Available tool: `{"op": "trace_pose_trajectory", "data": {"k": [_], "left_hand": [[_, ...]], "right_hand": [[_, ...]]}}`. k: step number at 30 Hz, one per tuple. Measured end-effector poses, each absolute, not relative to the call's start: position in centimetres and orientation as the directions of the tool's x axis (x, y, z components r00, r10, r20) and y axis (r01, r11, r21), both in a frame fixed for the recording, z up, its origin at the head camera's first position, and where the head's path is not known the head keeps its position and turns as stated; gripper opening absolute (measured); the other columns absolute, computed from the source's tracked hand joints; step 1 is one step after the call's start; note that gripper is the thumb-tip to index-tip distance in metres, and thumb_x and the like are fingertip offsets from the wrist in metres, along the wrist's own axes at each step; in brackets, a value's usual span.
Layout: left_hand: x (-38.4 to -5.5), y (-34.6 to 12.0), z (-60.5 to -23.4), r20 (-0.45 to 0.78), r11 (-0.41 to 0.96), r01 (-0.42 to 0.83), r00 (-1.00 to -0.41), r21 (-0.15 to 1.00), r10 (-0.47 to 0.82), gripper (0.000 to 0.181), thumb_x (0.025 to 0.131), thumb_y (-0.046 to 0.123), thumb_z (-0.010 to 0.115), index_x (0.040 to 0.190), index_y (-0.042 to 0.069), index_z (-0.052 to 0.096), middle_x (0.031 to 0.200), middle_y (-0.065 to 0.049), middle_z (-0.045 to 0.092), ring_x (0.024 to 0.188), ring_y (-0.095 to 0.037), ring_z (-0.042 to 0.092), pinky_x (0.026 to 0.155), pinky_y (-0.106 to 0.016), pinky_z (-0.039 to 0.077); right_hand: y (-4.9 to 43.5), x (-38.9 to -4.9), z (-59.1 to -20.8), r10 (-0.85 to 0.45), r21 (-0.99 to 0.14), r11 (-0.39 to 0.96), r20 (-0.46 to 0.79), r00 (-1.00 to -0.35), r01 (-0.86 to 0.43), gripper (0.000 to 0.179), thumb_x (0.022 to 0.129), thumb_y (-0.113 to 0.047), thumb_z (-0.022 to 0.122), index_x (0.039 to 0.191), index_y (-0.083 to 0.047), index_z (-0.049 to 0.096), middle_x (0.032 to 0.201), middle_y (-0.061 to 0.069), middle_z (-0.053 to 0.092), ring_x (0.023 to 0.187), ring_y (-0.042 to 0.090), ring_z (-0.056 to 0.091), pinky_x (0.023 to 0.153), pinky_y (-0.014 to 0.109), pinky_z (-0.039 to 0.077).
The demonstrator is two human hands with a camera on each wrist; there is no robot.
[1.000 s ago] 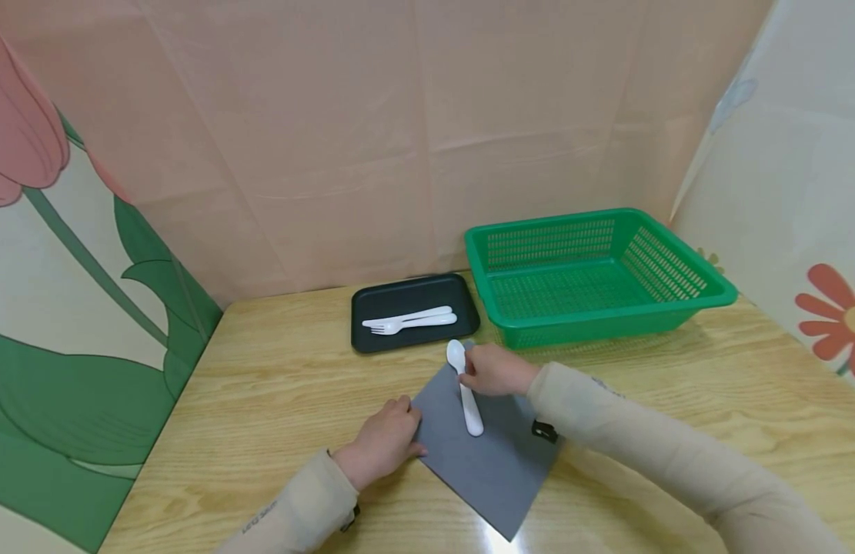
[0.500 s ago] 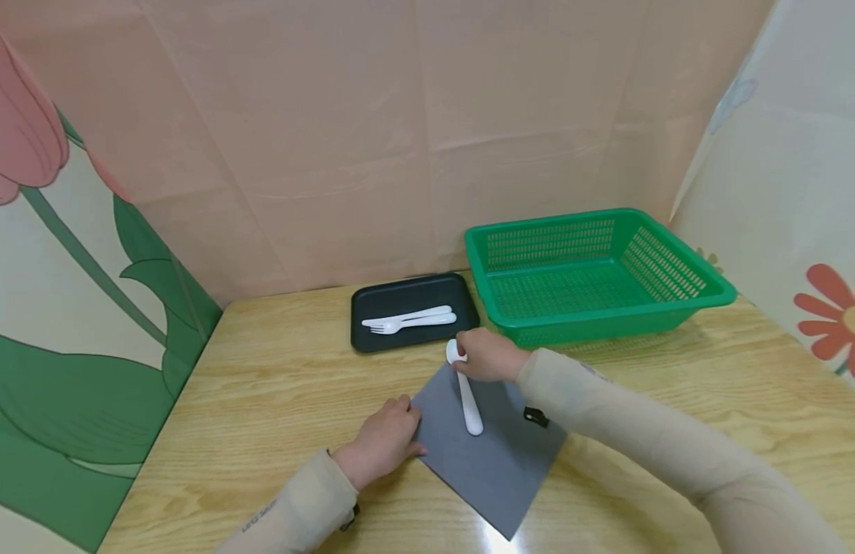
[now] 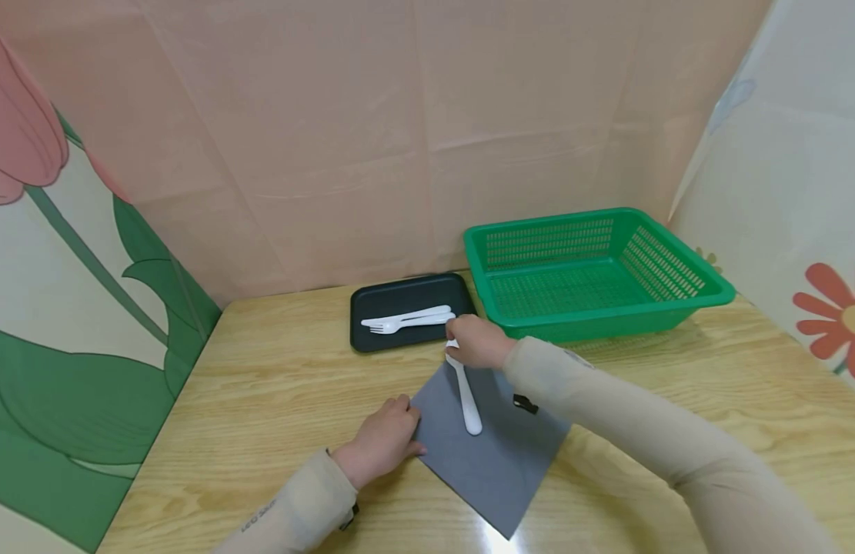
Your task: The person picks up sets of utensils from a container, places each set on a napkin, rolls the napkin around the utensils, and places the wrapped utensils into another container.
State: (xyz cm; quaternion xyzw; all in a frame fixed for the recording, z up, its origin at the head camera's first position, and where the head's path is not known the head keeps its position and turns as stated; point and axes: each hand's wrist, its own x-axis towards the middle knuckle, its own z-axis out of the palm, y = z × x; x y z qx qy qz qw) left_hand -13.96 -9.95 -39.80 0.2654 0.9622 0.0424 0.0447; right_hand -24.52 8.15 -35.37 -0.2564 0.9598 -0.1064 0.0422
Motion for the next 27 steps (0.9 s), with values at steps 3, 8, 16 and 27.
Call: {"op": "trace_pose_trajectory", "data": {"k": [3,8,16,27], "left_hand": [[-14.0,-9.9,-39.7,-0.060,0.855,0.509,-0.855,0.101,0.516,0.040,0.078,0.034,0.073,0.100,0.002,0.065,0.092,-0.008,0.057,0.081,-0.017,0.054,0.065,-0.028,0.051],[-13.9,-10.0,-39.7,-0.064,0.857,0.504,-0.857,0.104,0.511,0.039,0.078,0.034,0.073,0.099,0.002,0.065,0.093,-0.007,0.056,0.081,-0.017,0.053,0.066,-0.028,0.050],[-13.9,-10.0,-39.5,-0.047,0.854,0.509,-0.855,0.104,0.516,0.039,0.077,0.032,0.075,0.098,0.001,0.065,0.091,-0.007,0.056,0.079,-0.018,0.053,0.064,-0.028,0.050],[-14.1,-10.0,-39.7,-0.057,0.855,0.507,-0.856,0.111,0.514,0.040,0.077,0.034,0.074,0.099,0.001,0.065,0.089,-0.006,0.056,0.078,-0.017,0.052,0.064,-0.027,0.050]], "right_hand": [[7.8,-24.9,-35.4,-0.500,-0.228,0.845,-0.022,-0.866,-0.483,0.014,0.086,-0.016,0.065,0.091,-0.003,0.062,0.086,0.010,0.066,0.073,0.020,0.060,0.060,0.030,0.048],[7.3,-25.4,-35.1,-0.512,-0.231,0.836,-0.005,-0.859,-0.497,0.010,0.085,-0.013,0.065,0.087,-0.004,0.061,0.082,0.009,0.064,0.072,0.018,0.058,0.060,0.029,0.047],[6.6,-26.2,-35.0,-0.528,-0.219,0.824,0.040,-0.848,-0.523,0.008,0.086,-0.010,0.064,0.084,-0.004,0.060,0.080,0.009,0.063,0.072,0.020,0.057,0.062,0.031,0.046],[5.8,-27.6,-35.5,-0.497,-0.172,0.854,0.013,-0.868,-0.491,0.014,0.087,-0.012,0.063,0.097,-0.002,0.063,0.092,0.012,0.064,0.085,0.024,0.060,0.070,0.034,0.051]]}}
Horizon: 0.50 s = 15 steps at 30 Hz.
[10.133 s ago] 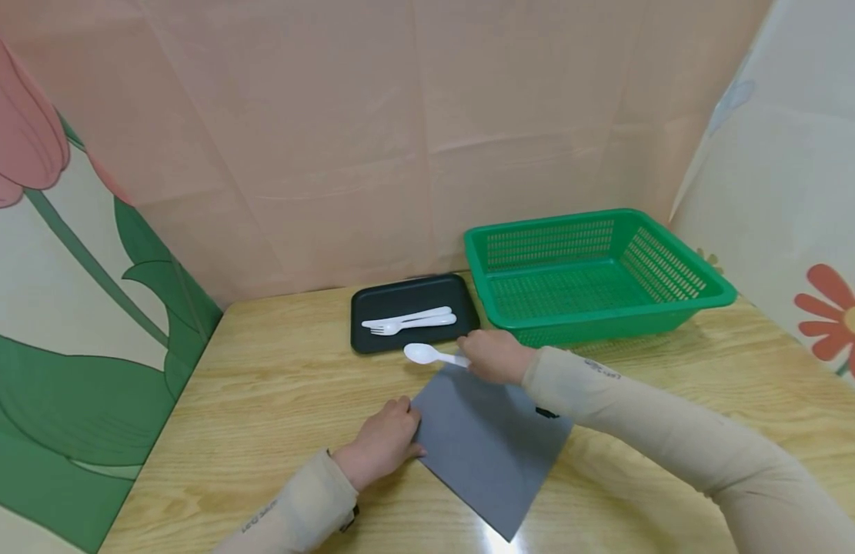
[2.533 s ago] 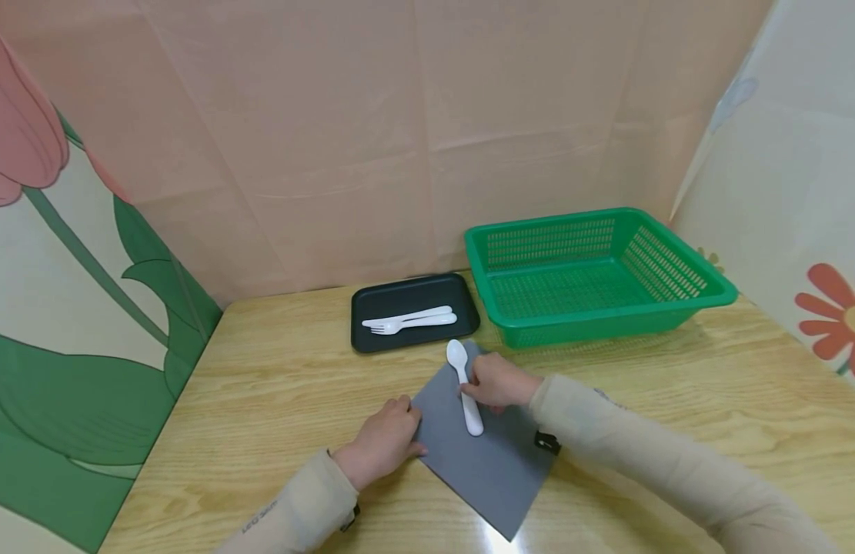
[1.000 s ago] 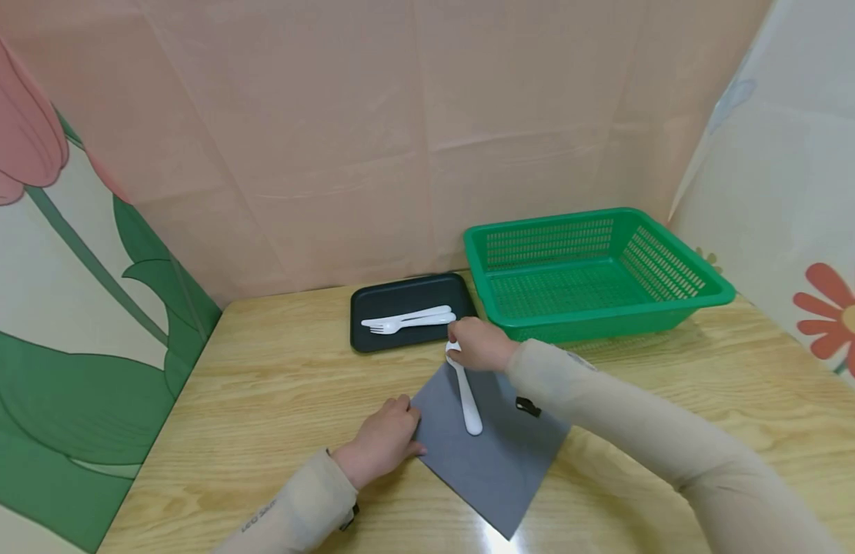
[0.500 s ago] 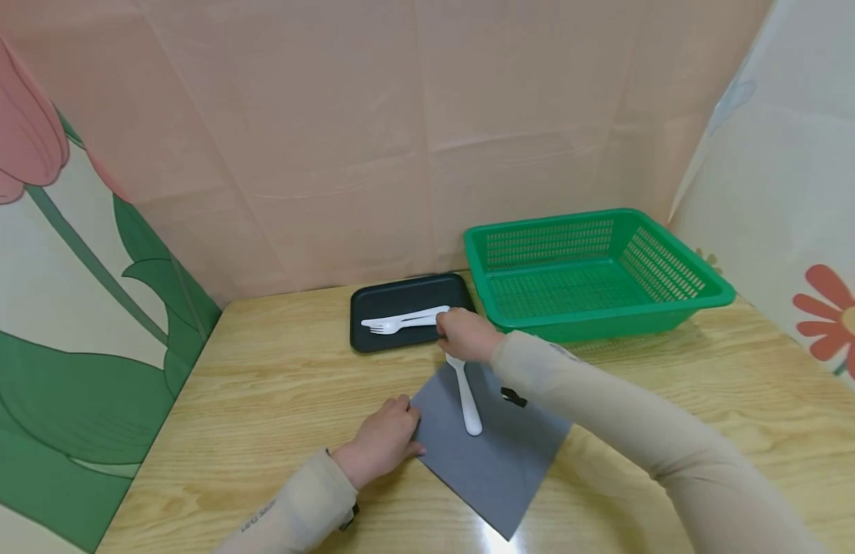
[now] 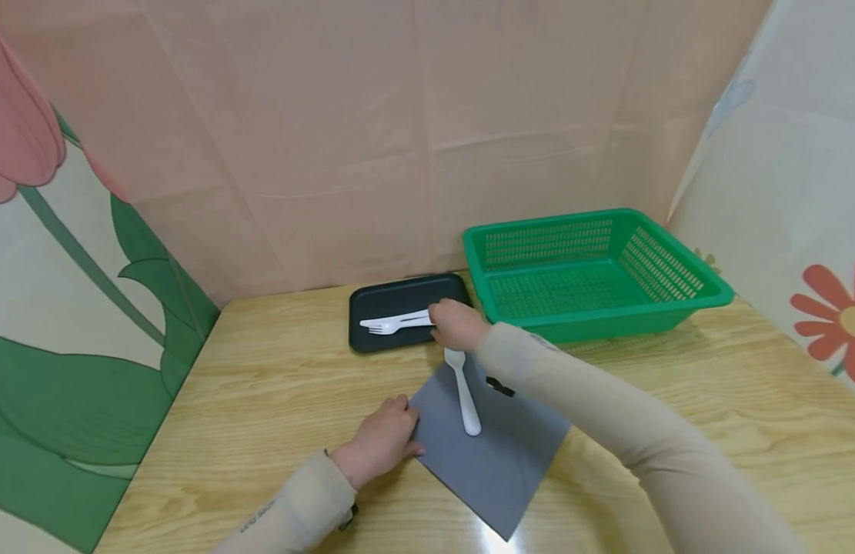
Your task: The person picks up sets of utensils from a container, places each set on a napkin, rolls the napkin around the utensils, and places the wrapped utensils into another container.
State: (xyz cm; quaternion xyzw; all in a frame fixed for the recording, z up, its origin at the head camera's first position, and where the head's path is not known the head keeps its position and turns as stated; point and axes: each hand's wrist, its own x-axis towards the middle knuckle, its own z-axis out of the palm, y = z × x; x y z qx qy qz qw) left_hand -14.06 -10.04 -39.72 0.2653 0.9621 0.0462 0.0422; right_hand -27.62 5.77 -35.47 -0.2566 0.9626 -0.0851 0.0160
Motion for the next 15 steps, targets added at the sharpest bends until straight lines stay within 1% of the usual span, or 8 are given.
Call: {"op": "trace_pose_trajectory", "data": {"k": [7,10,15], "left_hand": [[-14.1,-10.1,-39.7,-0.051,0.854,0.509,-0.855,0.112,0.516,0.040,0.076,0.033,0.075,0.098,0.001,0.065,0.090,-0.007,0.056,0.078,-0.017,0.052,0.065,-0.027,0.050],[-14.0,-10.0,-39.7,-0.045,0.852,0.510,-0.855,0.117,0.517,0.040,0.076,0.033,0.076,0.098,0.001,0.065,0.090,-0.007,0.056,0.078,-0.017,0.052,0.065,-0.028,0.050],[-14.1,-10.0,-39.6,-0.041,0.852,0.510,-0.855,0.123,0.518,0.039,0.075,0.032,0.076,0.097,0.001,0.065,0.089,-0.007,0.055,0.077,-0.017,0.051,0.063,-0.028,0.049]], "right_hand": [[5.2,-28.3,-35.7,-0.473,-0.151,0.873,-0.029,-0.881,-0.464,0.019,0.089,-0.014,0.062,0.103,-0.002,0.063,0.098,0.012,0.063,0.089,0.024,0.060,0.073,0.034,0.052],[5.2,-28.7,-35.7,-0.459,-0.136,0.882,-0.022,-0.888,-0.452,0.019,0.088,-0.014,0.063,0.104,-0.003,0.063,0.099,0.012,0.063,0.090,0.025,0.061,0.073,0.035,0.053],[5.1,-29.5,-35.9,-0.455,-0.115,0.884,0.005,-0.890,-0.453,0.015,0.088,-0.010,0.060,0.101,-0.004,0.064,0.099,0.013,0.063,0.090,0.026,0.062,0.073,0.037,0.053]]}}
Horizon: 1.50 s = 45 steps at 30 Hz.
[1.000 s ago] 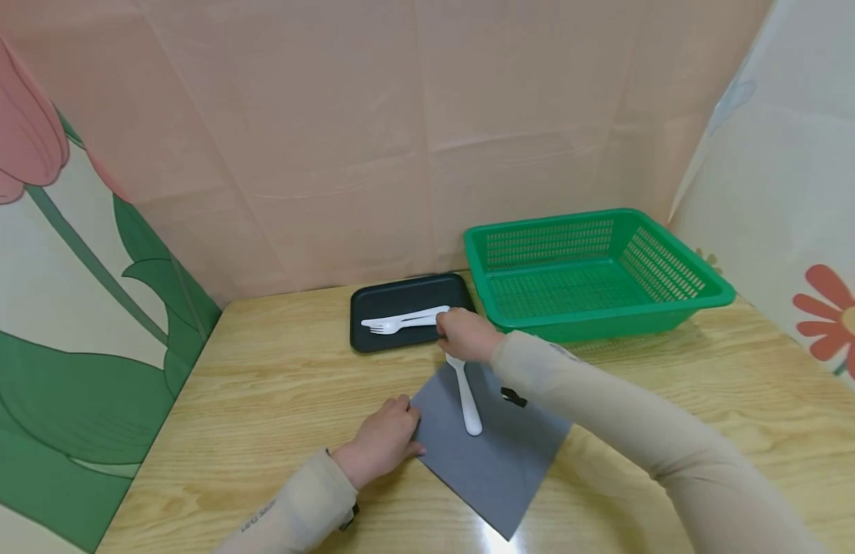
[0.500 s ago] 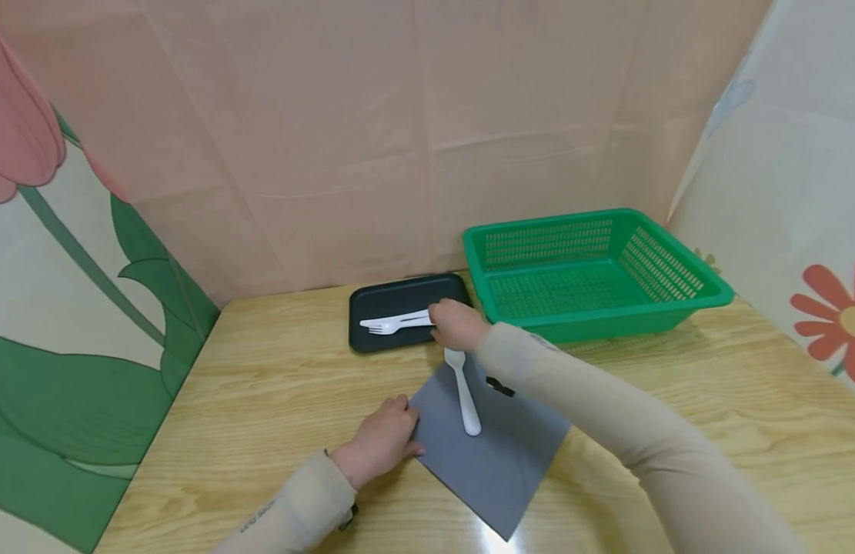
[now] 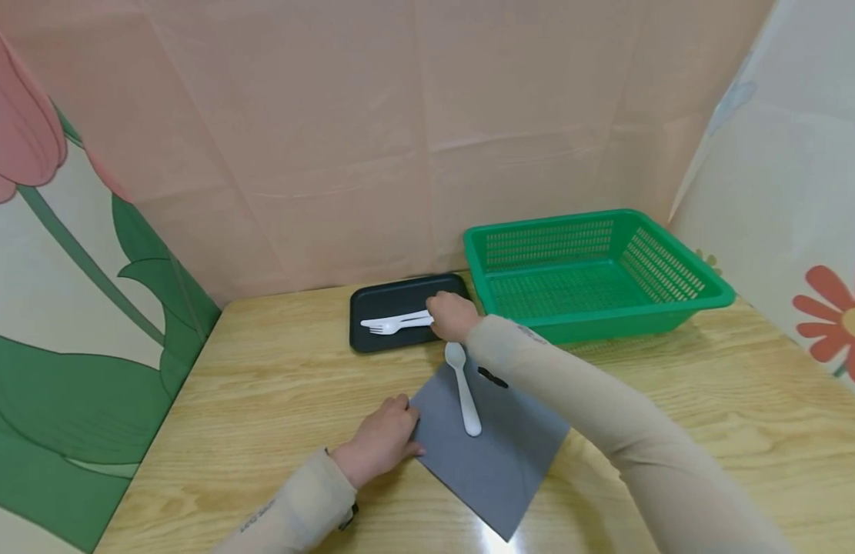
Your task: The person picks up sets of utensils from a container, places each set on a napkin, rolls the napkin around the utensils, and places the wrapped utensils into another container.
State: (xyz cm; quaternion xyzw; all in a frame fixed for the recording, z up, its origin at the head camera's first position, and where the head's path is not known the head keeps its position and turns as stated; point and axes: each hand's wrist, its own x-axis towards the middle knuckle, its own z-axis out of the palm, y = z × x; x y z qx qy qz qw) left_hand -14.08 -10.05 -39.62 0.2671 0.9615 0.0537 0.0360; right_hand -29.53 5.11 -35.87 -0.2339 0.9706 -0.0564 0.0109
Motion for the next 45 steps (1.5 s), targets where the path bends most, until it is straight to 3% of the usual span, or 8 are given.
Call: {"op": "trace_pose_trajectory", "data": {"k": [45], "left_hand": [[-14.1,-10.0,-39.6,-0.061,0.864,0.485,-0.866,0.134,0.496,0.039,0.075,0.034,0.075,0.097,0.003,0.065,0.090,-0.006,0.056,0.078,-0.017,0.051,0.063,-0.028,0.048]], "right_hand": [[4.6,-32.2,-38.5,-0.406,-0.093,0.911,-0.019,-0.914,-0.402,0.024,0.086,-0.011,0.065,0.109,-0.008,0.064,0.109,0.013,0.060,0.096,0.029,0.058,0.080,0.038,0.052]]}}
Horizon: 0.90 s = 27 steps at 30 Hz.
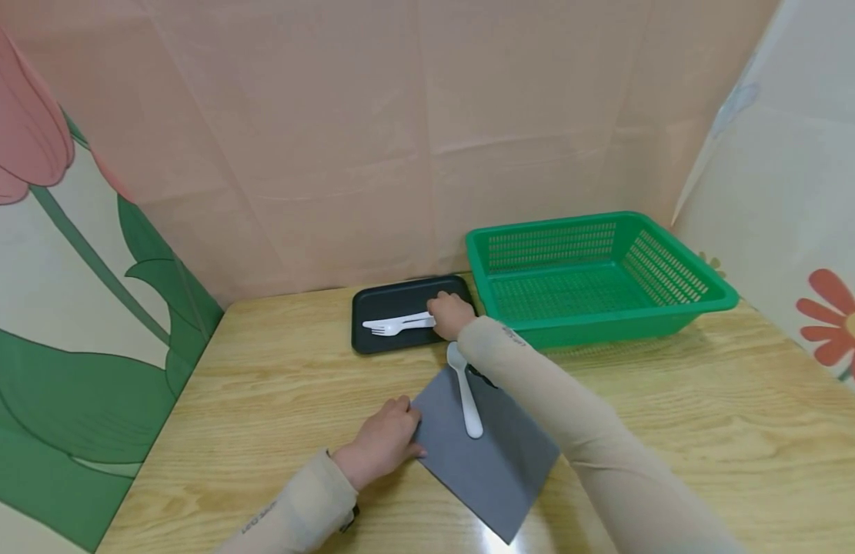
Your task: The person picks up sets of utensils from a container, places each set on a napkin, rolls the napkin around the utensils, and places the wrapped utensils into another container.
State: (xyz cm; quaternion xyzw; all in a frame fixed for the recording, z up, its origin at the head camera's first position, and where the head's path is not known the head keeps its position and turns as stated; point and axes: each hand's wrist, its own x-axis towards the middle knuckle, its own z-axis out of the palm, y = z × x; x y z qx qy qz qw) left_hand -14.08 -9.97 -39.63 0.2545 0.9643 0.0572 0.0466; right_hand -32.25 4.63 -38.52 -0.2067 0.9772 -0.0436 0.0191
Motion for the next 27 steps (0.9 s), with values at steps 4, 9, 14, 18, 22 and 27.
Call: {"op": "trace_pose_trajectory", "data": {"k": [4,9,14,18,22,27], "left_hand": [[-14.0,-10.0,-39.6,-0.066,0.866,0.482,-0.868,0.134,0.493,0.039,0.076,0.034,0.075,0.097,0.003,0.065,0.091,-0.007,0.056,0.079,-0.017,0.051,0.064,-0.028,0.049],[-14.1,-10.0,-39.7,-0.060,0.865,0.484,-0.867,0.129,0.494,0.039,0.076,0.034,0.075,0.097,0.002,0.065,0.091,-0.007,0.056,0.080,-0.018,0.052,0.065,-0.029,0.050],[-14.0,-10.0,-39.8,-0.054,0.864,0.489,-0.866,0.123,0.498,0.039,0.076,0.034,0.075,0.097,0.003,0.065,0.091,-0.007,0.056,0.079,-0.017,0.051,0.065,-0.029,0.049],[-14.1,-10.0,-39.9,-0.047,0.862,0.493,-0.864,0.119,0.501,0.039,0.075,0.034,0.075,0.097,0.003,0.065,0.091,-0.007,0.056,0.079,-0.017,0.051,0.065,-0.029,0.049],[-14.1,-10.0,-40.0,-0.049,0.863,0.491,-0.865,0.122,0.499,0.040,0.076,0.034,0.075,0.098,0.003,0.065,0.092,-0.007,0.057,0.080,-0.018,0.052,0.066,-0.029,0.049],[-14.2,-10.0,-40.0,-0.052,0.864,0.488,-0.866,0.125,0.497,0.041,0.075,0.035,0.075,0.098,0.003,0.065,0.092,-0.007,0.056,0.080,-0.018,0.051,0.065,-0.029,0.049]], "right_hand": [[4.5,-32.3,-38.7,-0.397,-0.083,0.915,-0.024,-0.917,-0.394,0.022,0.087,-0.011,0.063,0.109,-0.008,0.063,0.108,0.013,0.060,0.095,0.029,0.058,0.081,0.039,0.052],[4.5,-32.4,-39.1,-0.389,-0.079,0.919,-0.016,-0.921,-0.387,0.021,0.088,-0.009,0.061,0.109,-0.008,0.064,0.107,0.014,0.061,0.094,0.030,0.058,0.079,0.039,0.052],[4.5,-32.5,-39.3,-0.387,-0.073,0.920,-0.006,-0.922,-0.385,0.021,0.088,-0.009,0.061,0.109,-0.008,0.064,0.106,0.014,0.061,0.093,0.030,0.058,0.078,0.040,0.053],[4.5,-32.6,-39.5,-0.388,-0.069,0.919,-0.002,-0.922,-0.387,0.021,0.088,-0.010,0.060,0.109,-0.008,0.064,0.106,0.014,0.061,0.093,0.031,0.058,0.079,0.040,0.053],[4.5,-32.7,-39.6,-0.386,-0.074,0.920,-0.007,-0.922,-0.385,0.021,0.088,-0.010,0.060,0.109,-0.008,0.064,0.106,0.015,0.061,0.094,0.031,0.058,0.079,0.041,0.052],[4.5,-32.9,-39.8,-0.382,-0.077,0.922,-0.017,-0.924,-0.380,0.020,0.089,-0.007,0.059,0.109,-0.007,0.063,0.107,0.016,0.061,0.095,0.032,0.058,0.080,0.042,0.053]]}}
